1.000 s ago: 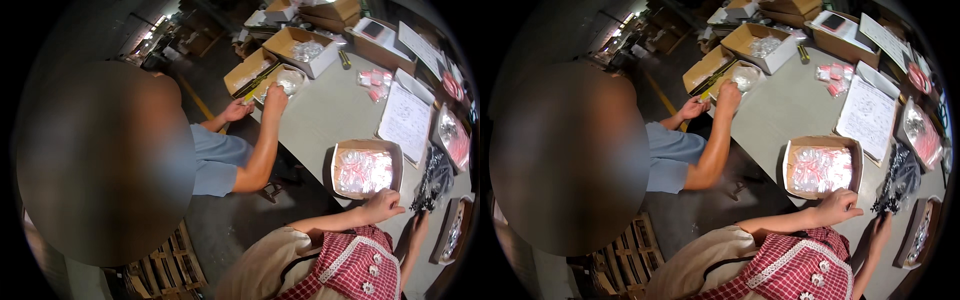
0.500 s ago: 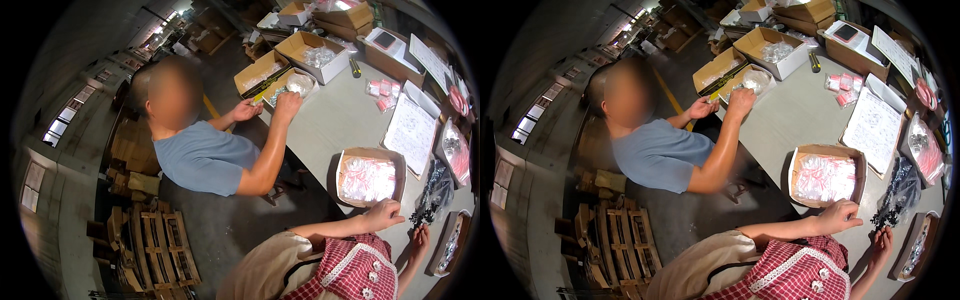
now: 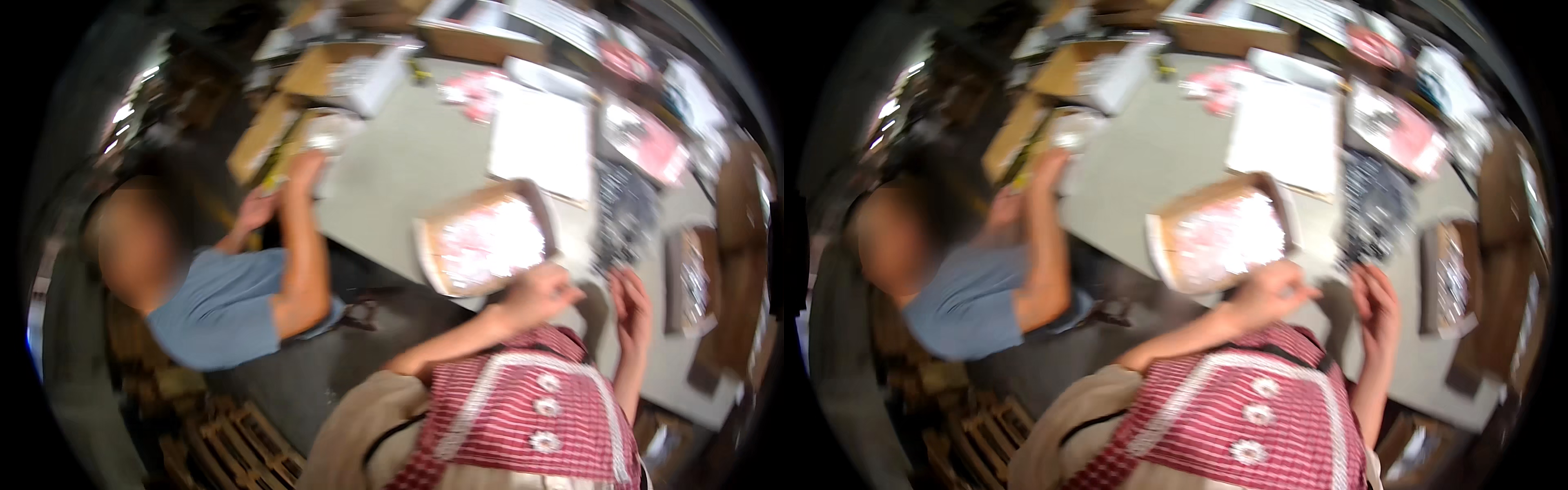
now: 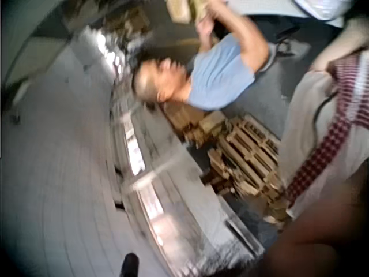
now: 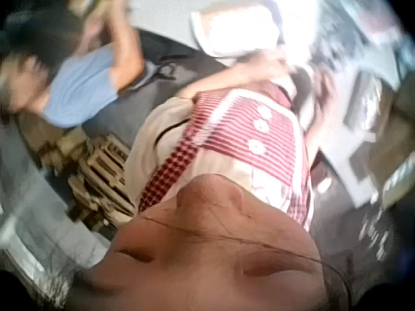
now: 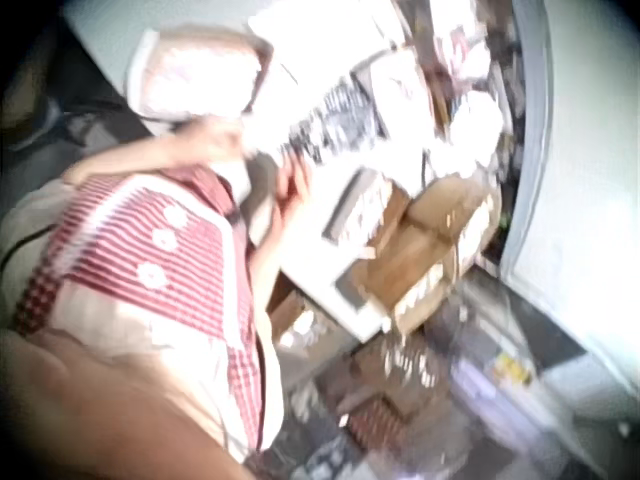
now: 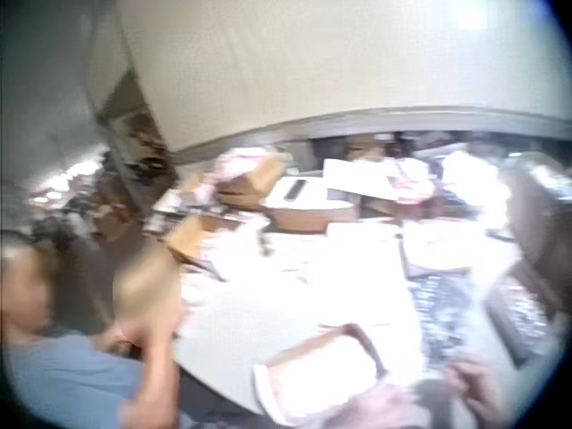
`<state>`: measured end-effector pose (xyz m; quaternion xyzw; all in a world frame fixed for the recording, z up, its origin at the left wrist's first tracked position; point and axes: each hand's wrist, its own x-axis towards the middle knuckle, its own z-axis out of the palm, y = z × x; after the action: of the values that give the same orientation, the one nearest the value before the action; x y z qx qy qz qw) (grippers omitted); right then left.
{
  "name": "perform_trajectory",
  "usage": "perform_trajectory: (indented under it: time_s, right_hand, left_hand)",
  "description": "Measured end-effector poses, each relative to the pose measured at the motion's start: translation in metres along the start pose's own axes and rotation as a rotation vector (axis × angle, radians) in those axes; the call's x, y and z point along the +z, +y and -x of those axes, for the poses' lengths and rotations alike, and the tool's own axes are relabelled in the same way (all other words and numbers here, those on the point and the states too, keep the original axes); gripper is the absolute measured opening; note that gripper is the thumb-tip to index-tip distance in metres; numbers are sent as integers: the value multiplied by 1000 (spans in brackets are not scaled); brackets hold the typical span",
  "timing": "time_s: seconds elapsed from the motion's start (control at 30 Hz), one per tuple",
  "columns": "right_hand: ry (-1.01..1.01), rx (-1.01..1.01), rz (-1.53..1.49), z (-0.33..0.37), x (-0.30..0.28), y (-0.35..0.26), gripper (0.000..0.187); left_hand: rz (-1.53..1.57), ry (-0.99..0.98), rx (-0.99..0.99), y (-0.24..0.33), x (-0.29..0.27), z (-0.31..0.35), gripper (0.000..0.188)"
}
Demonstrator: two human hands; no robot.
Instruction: The person sorts and assembles small metal and plastic hardware components from various boxes on a table by hand.
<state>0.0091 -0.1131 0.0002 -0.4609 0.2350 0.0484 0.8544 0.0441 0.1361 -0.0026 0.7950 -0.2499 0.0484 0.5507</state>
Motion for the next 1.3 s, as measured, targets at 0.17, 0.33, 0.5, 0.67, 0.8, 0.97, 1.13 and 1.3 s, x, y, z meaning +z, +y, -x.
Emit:
perform_trajectory:
  time_s: [0.17, 0.33, 0.5, 0.67, 0.8, 0.97, 1.13, 1.3]
  right_hand:
    - [-202, 116, -58, 36, 65, -30, 47]
    - [-289, 157, -125, 60, 79, -42, 51]
    - [-250, 131, 11, 69, 90, -36, 45]
    - [-220, 119, 131, 70, 95, -23, 31]
    - [-294, -57, 240, 67, 88, -4, 25]
    - [-341, -167, 483, 66, 86, 0, 25]
    - [-388, -317, 711, 67, 93, -7, 31]
    - [-349, -268, 552, 67, 87, -5, 31]
  left_hand:
    - [-60, -47, -129, 11, 0, 1, 25]
    - [-75, -100, -127, 16, 3, 1, 17]
    - [-11, -122, -77, 15, 4, 4, 17]
    - [135, -177, -210, 17, 4, 8, 18]
    - [217, -222, -303, 20, 5, 7, 24]
    - [285, -230, -295, 20, 6, 6, 18]
    - [317, -196, -154, 19, 8, 7, 14]
    - [453, -171, -210, 28, 9, 5, 10]
